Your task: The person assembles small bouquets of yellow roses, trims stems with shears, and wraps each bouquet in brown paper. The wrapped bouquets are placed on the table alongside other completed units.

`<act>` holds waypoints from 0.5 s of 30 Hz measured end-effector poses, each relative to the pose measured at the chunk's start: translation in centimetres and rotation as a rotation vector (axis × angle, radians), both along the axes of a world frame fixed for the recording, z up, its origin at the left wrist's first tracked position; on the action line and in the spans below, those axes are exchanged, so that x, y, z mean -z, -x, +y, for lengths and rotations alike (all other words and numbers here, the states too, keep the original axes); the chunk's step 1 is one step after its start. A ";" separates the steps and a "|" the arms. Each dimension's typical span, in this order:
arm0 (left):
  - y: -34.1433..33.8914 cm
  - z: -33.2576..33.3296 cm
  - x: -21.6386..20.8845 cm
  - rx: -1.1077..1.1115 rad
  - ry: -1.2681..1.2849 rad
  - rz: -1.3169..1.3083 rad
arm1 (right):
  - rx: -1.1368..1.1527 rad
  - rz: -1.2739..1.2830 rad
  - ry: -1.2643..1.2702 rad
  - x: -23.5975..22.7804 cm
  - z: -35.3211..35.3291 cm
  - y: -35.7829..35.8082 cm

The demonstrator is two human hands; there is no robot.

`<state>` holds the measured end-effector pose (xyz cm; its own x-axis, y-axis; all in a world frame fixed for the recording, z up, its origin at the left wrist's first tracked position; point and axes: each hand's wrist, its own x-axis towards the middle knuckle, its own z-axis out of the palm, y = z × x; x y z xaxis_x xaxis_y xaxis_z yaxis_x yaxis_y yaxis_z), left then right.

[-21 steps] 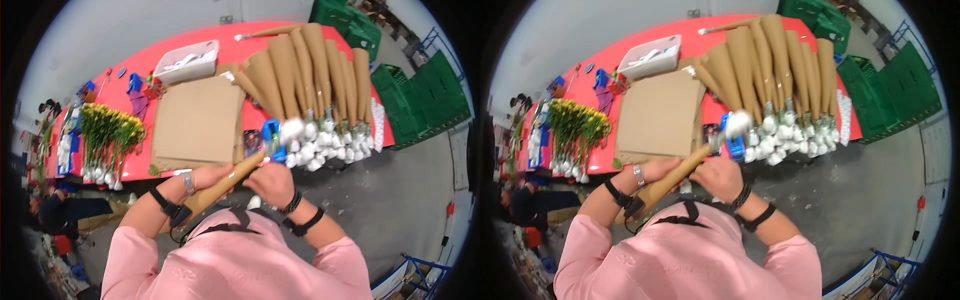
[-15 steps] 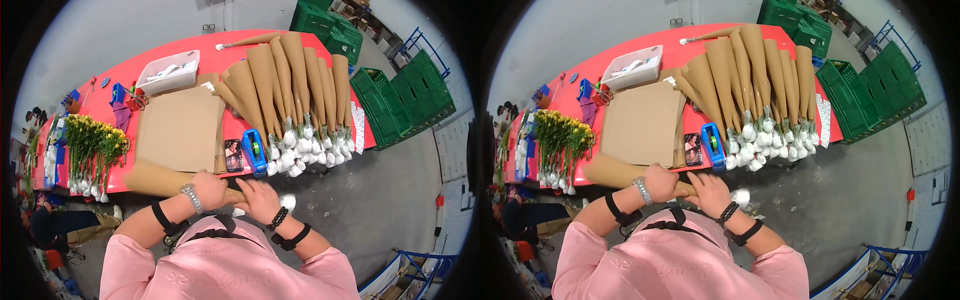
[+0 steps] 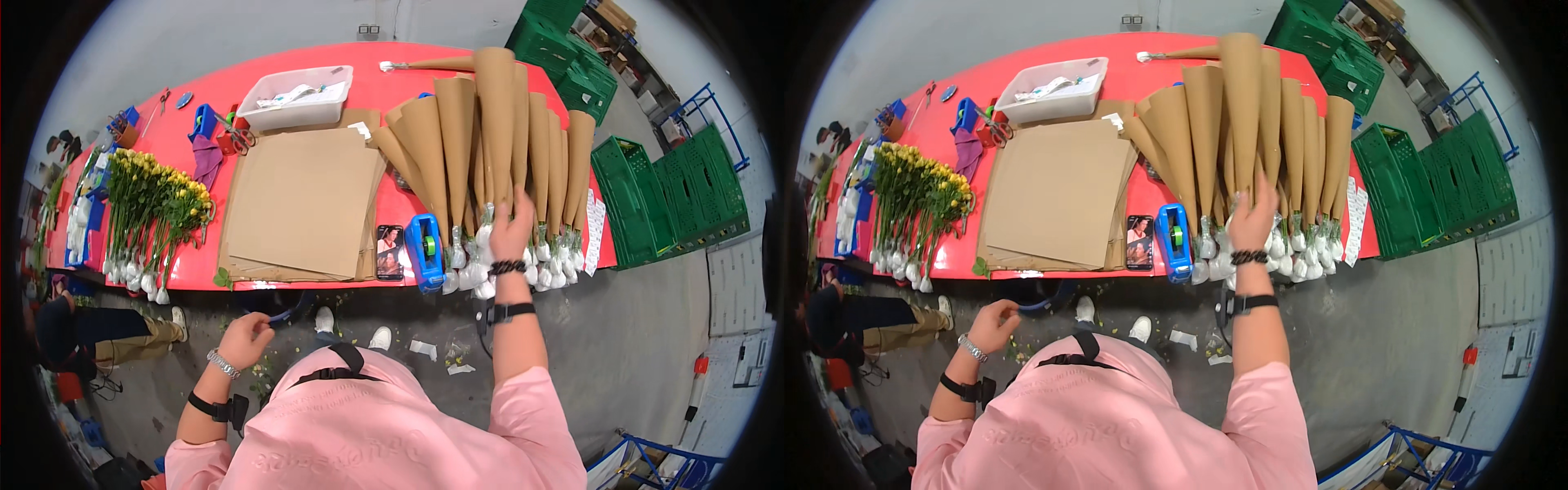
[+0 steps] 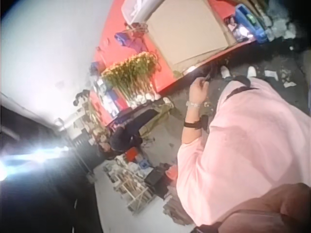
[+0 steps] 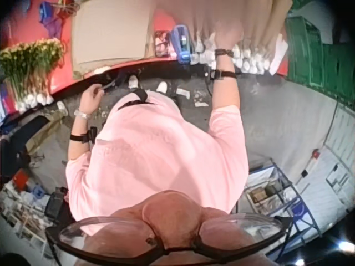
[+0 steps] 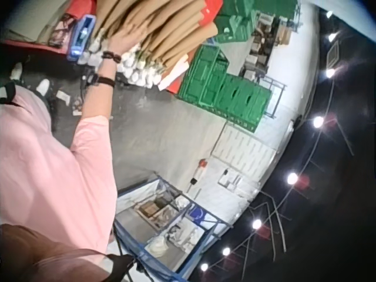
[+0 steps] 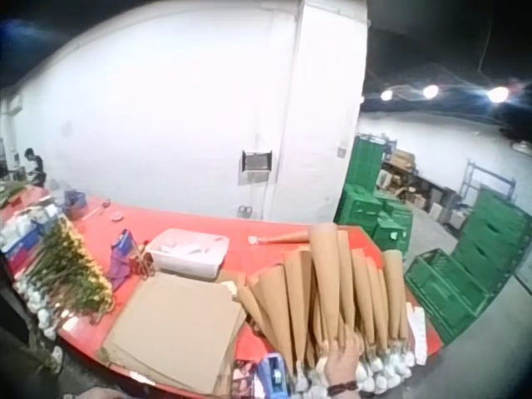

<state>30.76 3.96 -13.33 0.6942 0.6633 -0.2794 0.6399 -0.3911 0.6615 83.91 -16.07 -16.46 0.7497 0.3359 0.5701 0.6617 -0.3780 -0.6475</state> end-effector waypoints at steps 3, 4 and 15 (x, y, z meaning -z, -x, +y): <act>6.7 2.2 4.2 -0.186 0.038 0.100 | 0.045 -0.086 -0.027 -1.5 1.4 -0.9; 9.0 3.2 6.1 -0.261 0.031 0.092 | 0.037 0.018 -0.059 -0.4 1.1 -0.7; 19.9 24.9 10.6 -0.644 -0.217 0.366 | -0.043 0.887 0.508 23.2 -15.0 24.3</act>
